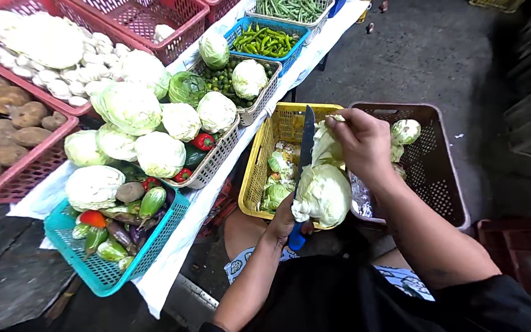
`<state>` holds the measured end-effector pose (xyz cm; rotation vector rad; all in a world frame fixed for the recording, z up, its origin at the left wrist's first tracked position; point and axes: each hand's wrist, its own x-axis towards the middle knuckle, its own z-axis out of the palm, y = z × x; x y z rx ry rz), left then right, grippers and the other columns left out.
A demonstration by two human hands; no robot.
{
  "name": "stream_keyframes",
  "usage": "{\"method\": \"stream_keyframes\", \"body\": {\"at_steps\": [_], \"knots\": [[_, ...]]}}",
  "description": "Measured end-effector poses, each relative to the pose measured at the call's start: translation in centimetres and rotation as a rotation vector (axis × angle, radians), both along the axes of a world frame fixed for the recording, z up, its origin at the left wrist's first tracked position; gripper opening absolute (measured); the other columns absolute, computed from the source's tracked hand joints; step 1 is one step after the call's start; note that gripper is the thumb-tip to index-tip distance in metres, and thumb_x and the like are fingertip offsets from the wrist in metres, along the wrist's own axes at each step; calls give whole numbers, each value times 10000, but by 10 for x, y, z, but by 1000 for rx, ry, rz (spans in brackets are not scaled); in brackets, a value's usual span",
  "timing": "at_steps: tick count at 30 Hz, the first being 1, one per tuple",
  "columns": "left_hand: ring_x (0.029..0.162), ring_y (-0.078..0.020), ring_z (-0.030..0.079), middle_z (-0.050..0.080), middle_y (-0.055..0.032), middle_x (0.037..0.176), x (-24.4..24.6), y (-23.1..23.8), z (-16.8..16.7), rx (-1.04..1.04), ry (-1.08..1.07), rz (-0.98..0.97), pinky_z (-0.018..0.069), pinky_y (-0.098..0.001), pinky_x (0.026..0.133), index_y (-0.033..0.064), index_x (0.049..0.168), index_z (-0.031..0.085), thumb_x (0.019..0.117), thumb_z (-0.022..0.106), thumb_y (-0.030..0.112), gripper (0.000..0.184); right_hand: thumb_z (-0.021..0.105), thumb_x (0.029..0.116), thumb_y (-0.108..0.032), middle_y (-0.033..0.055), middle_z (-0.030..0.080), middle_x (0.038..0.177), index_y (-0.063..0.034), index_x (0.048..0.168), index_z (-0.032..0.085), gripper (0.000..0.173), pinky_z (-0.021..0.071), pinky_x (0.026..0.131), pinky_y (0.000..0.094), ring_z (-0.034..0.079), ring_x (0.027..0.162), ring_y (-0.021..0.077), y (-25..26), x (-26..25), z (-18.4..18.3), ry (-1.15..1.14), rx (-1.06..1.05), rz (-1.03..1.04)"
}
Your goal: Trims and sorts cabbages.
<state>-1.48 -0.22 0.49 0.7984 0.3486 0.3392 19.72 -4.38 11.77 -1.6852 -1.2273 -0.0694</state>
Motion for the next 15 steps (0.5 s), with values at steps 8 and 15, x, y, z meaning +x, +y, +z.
{"method": "stream_keyframes", "body": {"at_steps": [8,15], "knots": [[450,-138,601,613,-10,540,-9,3,-17,-263,1,-17,550,-310,495,175,776,664,871,705,563,402,576,1052,-348,76,670,813,-78,1080,706,300,514,645,437,614,671,190,17,23,-77,175,-134,-149],[701,4,657,683,50,780,-35,-13,-22,-113,284,205,566,-179,633,107,1050,590,1108,265,130,331,709,956,-366,169,674,1139,-73,1305,637,460,550,883,551,677,993,334,28,39,-92,-31,-319,-76]]}}
